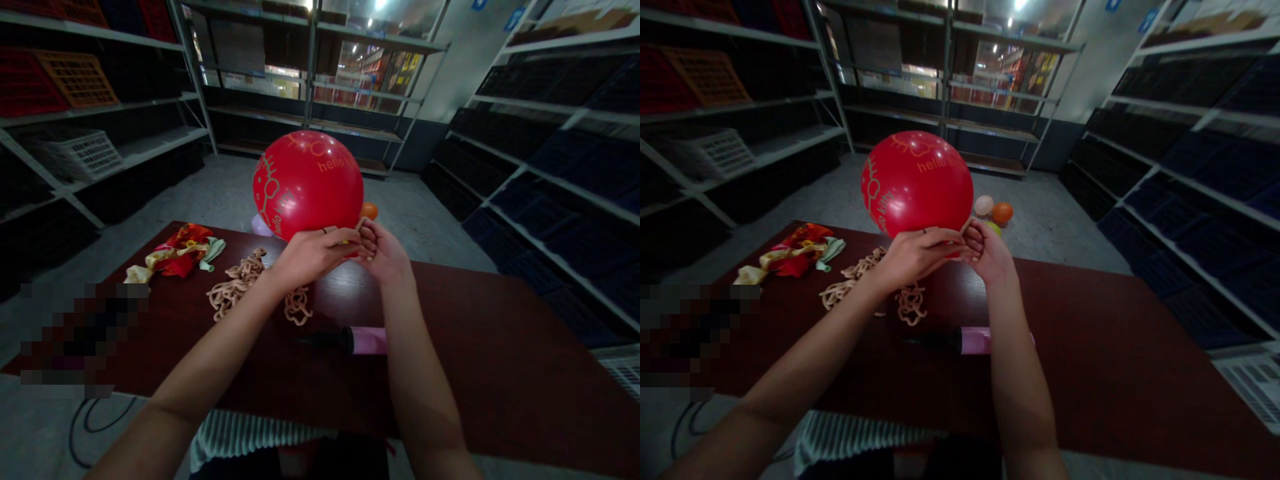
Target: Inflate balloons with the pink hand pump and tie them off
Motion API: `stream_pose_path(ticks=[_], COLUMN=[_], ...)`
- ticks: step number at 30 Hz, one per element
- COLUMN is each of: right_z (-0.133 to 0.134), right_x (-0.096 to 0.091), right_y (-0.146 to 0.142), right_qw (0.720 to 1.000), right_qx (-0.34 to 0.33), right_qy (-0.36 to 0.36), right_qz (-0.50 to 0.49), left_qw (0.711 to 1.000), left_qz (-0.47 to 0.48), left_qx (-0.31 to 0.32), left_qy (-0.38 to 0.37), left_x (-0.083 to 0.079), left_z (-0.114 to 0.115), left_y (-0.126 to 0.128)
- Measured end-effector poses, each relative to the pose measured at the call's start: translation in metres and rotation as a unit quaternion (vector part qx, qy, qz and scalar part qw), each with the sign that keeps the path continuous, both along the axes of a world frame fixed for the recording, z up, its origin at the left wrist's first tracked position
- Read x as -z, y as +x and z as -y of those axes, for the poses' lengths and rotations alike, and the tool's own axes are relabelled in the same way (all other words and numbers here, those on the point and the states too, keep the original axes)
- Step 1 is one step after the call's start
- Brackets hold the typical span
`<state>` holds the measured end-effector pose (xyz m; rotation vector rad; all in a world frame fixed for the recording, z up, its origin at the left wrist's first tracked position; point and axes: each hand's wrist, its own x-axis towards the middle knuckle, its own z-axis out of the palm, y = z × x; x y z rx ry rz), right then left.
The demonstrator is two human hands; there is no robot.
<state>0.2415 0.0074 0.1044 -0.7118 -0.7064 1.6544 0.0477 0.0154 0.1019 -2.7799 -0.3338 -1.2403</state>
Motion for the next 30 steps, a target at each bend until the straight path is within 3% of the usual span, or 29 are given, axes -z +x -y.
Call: stream_pose_path(ticks=[4,9,13,19,21,24,27,30], right_z=[0.005,0.018,0.025,0.031,0.03,0.027,0.025,0.023], right_x=[-0.001,-0.016,-0.023,-0.024,-0.022,-0.017,-0.013,-0.01], right_y=[0.004,-0.005,-0.014,-0.019,-0.017,-0.014,-0.012,-0.012], right_qw=[1.0,0.995,0.989,0.976,0.974,0.971,0.965,0.951], right_qx=[-0.026,-0.058,-0.057,-0.043,-0.043,-0.016,0.035,0.047], right_qy=[0.01,0.069,0.096,0.106,0.114,0.12,0.125,0.135], right_qz=[0.007,0.036,0.098,0.186,0.192,0.205,0.228,0.275], left_qw=[0.995,0.972,0.967,0.96,0.96,0.956,0.917,0.824], left_qz=[0.013,0.091,0.083,0.081,0.082,0.11,0.189,0.255], left_qx=[0.042,-0.03,-0.06,-0.151,-0.146,-0.086,-0.005,0.074], left_qy=[-0.089,-0.214,-0.233,-0.222,-0.225,-0.258,-0.35,-0.501], left_x=[-0.006,0.002,0.008,0.008,0.007,0.002,-0.002,-0.003], left_z=[0.009,0.003,-0.003,-0.009,-0.01,-0.012,-0.013,-0.015], left_y=[0.004,0.008,0.008,0.004,0.001,-0.003,-0.004,0.0])
